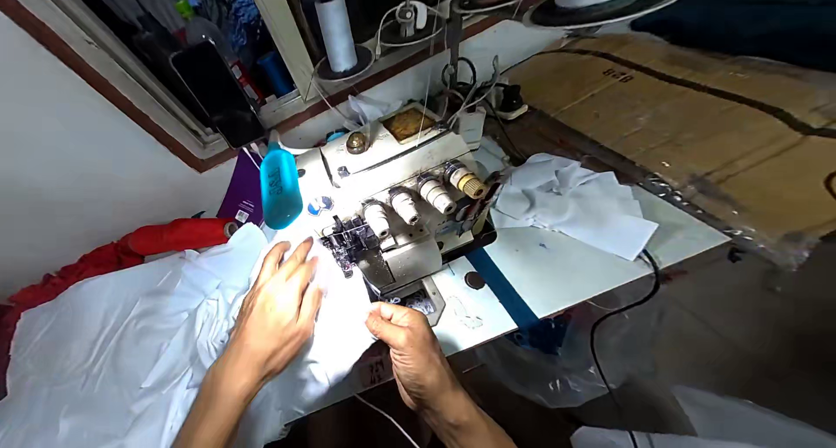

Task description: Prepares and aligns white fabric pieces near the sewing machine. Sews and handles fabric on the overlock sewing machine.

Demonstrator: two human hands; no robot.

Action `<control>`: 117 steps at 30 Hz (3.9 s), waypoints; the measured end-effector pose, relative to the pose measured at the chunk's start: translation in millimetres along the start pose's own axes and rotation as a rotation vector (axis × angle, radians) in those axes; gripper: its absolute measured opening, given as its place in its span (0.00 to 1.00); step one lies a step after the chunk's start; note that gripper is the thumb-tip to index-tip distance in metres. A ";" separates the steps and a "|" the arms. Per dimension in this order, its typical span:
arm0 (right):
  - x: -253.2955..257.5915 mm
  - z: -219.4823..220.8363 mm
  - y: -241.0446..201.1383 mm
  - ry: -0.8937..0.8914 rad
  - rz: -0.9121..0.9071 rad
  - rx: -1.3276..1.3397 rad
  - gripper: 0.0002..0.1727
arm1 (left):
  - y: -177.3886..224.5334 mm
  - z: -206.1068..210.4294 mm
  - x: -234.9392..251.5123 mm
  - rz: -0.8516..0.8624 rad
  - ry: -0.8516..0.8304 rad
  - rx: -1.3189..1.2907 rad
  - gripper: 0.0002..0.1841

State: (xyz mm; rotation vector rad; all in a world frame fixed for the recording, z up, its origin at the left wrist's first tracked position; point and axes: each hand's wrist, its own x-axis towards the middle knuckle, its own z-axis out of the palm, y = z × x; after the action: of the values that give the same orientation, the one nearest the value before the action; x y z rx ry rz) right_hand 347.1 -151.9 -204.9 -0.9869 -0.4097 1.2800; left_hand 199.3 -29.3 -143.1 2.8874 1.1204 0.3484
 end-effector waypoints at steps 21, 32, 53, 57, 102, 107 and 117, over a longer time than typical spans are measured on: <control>-29.5 -30.5 37.5 -0.076 -0.829 -0.533 0.12 | 110.9 -22.1 -126.8 0.084 0.037 -0.080 0.10; -29.7 -13.0 12.4 0.104 -0.839 -1.014 0.07 | 123.0 -15.6 -123.0 0.037 0.206 0.042 0.04; -52.3 -17.8 13.1 -0.035 -0.053 -0.280 0.13 | 140.1 0.1 -127.3 0.079 0.195 0.129 0.14; -73.7 -21.4 18.8 -0.070 -0.018 -0.282 0.10 | 143.8 3.8 -134.6 0.055 0.150 0.057 0.11; 20.2 -7.1 -19.1 0.022 -0.830 -0.826 0.15 | 48.5 -95.3 -6.8 0.314 0.067 0.019 0.15; 39.3 -8.5 -46.0 -0.264 -0.958 -0.876 0.07 | 52.8 -103.6 -0.9 0.218 0.092 -0.010 0.13; 6.4 13.5 -91.2 -0.235 -0.909 -0.853 0.05 | 51.4 -36.4 -9.2 0.124 0.412 -0.105 0.21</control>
State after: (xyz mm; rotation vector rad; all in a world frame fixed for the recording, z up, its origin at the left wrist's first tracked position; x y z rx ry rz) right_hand 394.1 -138.1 -126.5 -1.1209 -1.4747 0.3444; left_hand 218.9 -75.6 -104.2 2.8712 0.9245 1.0112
